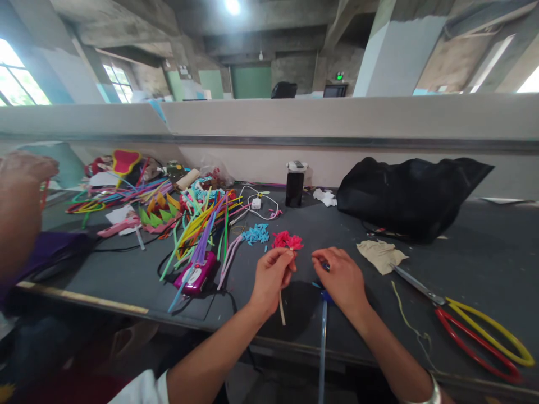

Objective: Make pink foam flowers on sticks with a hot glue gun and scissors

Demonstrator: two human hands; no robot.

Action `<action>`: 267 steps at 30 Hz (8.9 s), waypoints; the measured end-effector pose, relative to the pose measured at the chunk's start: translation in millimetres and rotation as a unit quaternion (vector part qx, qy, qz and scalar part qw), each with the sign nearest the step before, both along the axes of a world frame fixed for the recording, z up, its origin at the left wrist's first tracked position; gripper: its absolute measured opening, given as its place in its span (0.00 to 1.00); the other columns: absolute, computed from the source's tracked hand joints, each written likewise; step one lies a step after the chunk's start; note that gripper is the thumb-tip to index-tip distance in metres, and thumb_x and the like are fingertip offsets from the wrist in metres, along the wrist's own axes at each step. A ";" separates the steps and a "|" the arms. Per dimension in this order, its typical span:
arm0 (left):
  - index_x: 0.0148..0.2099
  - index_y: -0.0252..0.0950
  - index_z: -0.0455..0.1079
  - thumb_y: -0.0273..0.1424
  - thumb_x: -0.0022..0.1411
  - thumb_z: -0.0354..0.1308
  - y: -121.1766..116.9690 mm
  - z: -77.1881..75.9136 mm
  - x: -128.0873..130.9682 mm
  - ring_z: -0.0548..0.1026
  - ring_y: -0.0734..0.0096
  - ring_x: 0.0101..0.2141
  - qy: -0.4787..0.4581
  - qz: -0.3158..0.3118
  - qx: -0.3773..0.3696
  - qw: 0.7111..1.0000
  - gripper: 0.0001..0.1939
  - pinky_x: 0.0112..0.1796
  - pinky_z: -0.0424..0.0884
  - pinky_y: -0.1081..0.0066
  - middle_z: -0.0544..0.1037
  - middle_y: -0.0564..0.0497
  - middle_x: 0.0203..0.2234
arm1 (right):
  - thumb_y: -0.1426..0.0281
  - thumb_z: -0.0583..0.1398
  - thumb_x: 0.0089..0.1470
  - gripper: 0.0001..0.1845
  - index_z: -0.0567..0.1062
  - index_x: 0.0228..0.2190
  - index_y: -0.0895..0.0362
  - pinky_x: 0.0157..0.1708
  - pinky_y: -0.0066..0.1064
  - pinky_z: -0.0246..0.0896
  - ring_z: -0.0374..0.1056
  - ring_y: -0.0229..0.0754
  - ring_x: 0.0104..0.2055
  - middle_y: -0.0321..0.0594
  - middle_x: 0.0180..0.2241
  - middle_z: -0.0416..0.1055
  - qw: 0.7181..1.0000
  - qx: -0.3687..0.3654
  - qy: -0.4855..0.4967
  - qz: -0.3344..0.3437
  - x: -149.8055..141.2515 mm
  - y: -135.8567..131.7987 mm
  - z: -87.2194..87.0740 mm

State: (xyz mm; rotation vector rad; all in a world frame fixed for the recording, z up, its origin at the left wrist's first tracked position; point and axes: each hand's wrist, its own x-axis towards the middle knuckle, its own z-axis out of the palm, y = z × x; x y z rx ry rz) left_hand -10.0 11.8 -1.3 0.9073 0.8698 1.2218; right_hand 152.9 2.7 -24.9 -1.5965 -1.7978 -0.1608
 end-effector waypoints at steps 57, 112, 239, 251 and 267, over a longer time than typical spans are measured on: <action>0.32 0.32 0.70 0.35 0.45 0.71 0.8 -7.6 0.5 0.59 0.86 0.15 -0.093 -0.085 -0.089 0.988 0.17 0.15 0.47 0.81 0.69 0.57 0.19 | 0.64 0.59 0.56 0.08 0.77 0.32 0.54 0.30 0.28 0.64 0.72 0.38 0.31 0.35 0.30 0.77 0.965 -0.050 0.243 0.081 -35.1 -19.7 16.5; 0.28 0.34 0.74 0.35 0.50 0.64 -10.2 -0.2 3.8 0.57 0.81 0.17 0.087 -0.022 0.026 0.996 0.09 0.20 0.49 0.77 0.64 0.58 0.15 | 0.69 0.57 0.61 0.05 0.73 0.34 0.55 0.40 0.38 0.56 0.62 0.45 0.39 0.43 0.37 0.70 0.981 0.151 -0.115 0.031 -14.4 -20.9 26.0; 0.28 0.35 0.70 0.38 0.51 0.62 -13.6 0.1 6.4 0.54 0.83 0.16 0.066 -0.054 -0.010 0.996 0.11 0.18 0.47 0.78 0.61 0.60 0.14 | 0.67 0.57 0.62 0.09 0.76 0.32 0.54 0.38 0.37 0.52 0.63 0.43 0.35 0.39 0.31 0.72 0.988 0.109 -0.103 0.045 -10.4 -28.6 33.2; 0.27 0.34 0.70 0.36 0.50 0.62 -15.4 4.3 6.0 0.53 0.83 0.16 0.033 -0.069 -0.012 0.997 0.10 0.18 0.46 0.78 0.60 0.60 0.14 | 0.67 0.57 0.62 0.09 0.75 0.31 0.54 0.39 0.36 0.53 0.62 0.42 0.36 0.39 0.30 0.72 0.992 0.099 -0.061 0.049 -10.8 -27.3 31.3; 0.31 0.34 0.72 0.39 0.50 0.67 -10.7 -0.9 -3.5 0.57 0.83 0.15 -0.006 -0.023 0.009 1.000 0.13 0.16 0.48 0.78 0.66 0.59 0.16 | 0.71 0.62 0.57 0.07 0.74 0.39 0.54 0.39 0.33 0.63 0.66 0.39 0.34 0.37 0.32 0.72 0.974 0.206 0.017 0.089 0.1 -41.5 42.3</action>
